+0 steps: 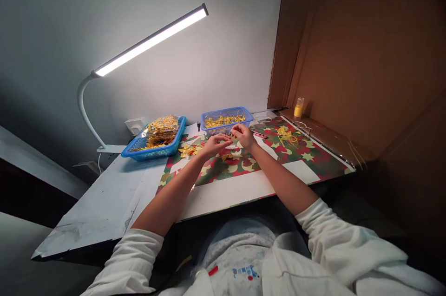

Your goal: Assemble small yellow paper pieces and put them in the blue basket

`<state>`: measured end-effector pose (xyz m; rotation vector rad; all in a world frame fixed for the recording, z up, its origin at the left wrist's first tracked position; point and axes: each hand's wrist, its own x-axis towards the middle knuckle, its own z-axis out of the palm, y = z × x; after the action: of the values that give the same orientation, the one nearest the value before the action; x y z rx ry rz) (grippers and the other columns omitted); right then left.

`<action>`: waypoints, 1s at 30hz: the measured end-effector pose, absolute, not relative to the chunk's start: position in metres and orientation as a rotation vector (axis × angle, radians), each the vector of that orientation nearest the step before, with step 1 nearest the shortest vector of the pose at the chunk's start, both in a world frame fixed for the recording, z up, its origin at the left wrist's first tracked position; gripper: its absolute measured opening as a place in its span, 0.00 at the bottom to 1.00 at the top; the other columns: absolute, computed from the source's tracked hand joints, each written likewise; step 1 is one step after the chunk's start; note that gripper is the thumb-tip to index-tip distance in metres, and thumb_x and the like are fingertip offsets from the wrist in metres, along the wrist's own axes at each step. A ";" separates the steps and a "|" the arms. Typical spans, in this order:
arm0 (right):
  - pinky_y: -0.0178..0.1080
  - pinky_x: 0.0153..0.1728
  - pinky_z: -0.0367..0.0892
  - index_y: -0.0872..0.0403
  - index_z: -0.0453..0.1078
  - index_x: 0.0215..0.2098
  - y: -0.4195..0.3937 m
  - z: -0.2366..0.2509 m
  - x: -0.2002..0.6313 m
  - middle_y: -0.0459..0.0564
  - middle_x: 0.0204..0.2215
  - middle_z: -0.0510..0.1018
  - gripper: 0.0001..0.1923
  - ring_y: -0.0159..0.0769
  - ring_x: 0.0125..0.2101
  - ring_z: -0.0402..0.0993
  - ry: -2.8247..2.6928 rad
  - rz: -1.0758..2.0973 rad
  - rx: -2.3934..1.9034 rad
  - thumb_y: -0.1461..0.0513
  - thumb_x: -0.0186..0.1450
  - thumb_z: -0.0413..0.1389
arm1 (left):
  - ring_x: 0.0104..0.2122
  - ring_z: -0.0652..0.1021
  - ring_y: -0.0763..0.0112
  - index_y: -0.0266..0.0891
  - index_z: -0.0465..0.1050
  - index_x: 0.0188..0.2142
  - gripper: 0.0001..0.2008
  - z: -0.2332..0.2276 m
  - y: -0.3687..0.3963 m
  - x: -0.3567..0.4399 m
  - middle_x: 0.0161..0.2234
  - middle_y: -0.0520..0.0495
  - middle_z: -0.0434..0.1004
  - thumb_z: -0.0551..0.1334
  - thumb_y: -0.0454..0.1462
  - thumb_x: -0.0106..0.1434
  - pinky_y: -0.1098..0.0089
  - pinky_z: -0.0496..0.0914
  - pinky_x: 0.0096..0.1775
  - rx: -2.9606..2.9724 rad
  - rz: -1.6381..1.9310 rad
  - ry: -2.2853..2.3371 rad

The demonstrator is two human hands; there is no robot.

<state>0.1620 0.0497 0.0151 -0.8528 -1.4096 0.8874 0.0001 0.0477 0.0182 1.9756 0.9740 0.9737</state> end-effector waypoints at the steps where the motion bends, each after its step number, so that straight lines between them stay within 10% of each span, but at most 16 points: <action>1: 0.35 0.31 0.61 0.53 0.63 0.24 0.050 0.015 0.162 0.41 0.21 0.67 0.07 0.29 0.24 0.63 -1.407 0.883 -0.854 0.58 0.54 0.52 | 0.43 0.75 0.60 0.37 0.80 0.29 0.19 0.016 0.048 -0.002 0.41 0.40 0.78 0.67 0.51 0.50 0.63 0.70 0.44 1.965 0.973 0.970; 17: 0.34 0.31 0.62 0.52 0.62 0.23 0.056 0.011 0.173 0.43 0.22 0.70 0.05 0.32 0.25 0.65 -1.303 0.704 -1.300 0.62 0.56 0.49 | 0.46 0.75 0.61 0.40 0.81 0.34 0.22 0.000 0.040 -0.021 0.45 0.41 0.77 0.61 0.55 0.57 0.64 0.68 0.49 2.101 0.829 0.954; 24: 0.39 0.43 0.64 0.54 0.73 0.31 0.044 0.014 0.171 0.50 0.37 0.78 0.08 0.40 0.41 0.70 -1.719 0.358 -1.390 0.66 0.54 0.53 | 0.44 0.75 0.62 0.40 0.81 0.33 0.21 -0.002 0.039 -0.017 0.44 0.41 0.77 0.60 0.54 0.58 0.64 0.69 0.47 2.129 0.866 0.964; 30: 0.33 0.31 0.63 0.55 0.72 0.26 0.036 0.016 0.167 0.45 0.25 0.77 0.04 0.30 0.28 0.69 -2.013 0.640 -1.189 0.63 0.55 0.56 | 0.33 0.76 0.66 0.36 0.80 0.31 0.23 0.001 0.035 -0.016 0.32 0.44 0.78 0.59 0.54 0.58 0.69 0.69 0.36 2.087 0.903 1.074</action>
<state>0.1667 0.0358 0.0163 -1.1888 -2.0131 0.6400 -0.0161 0.0352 0.0009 2.0865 1.0745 0.9034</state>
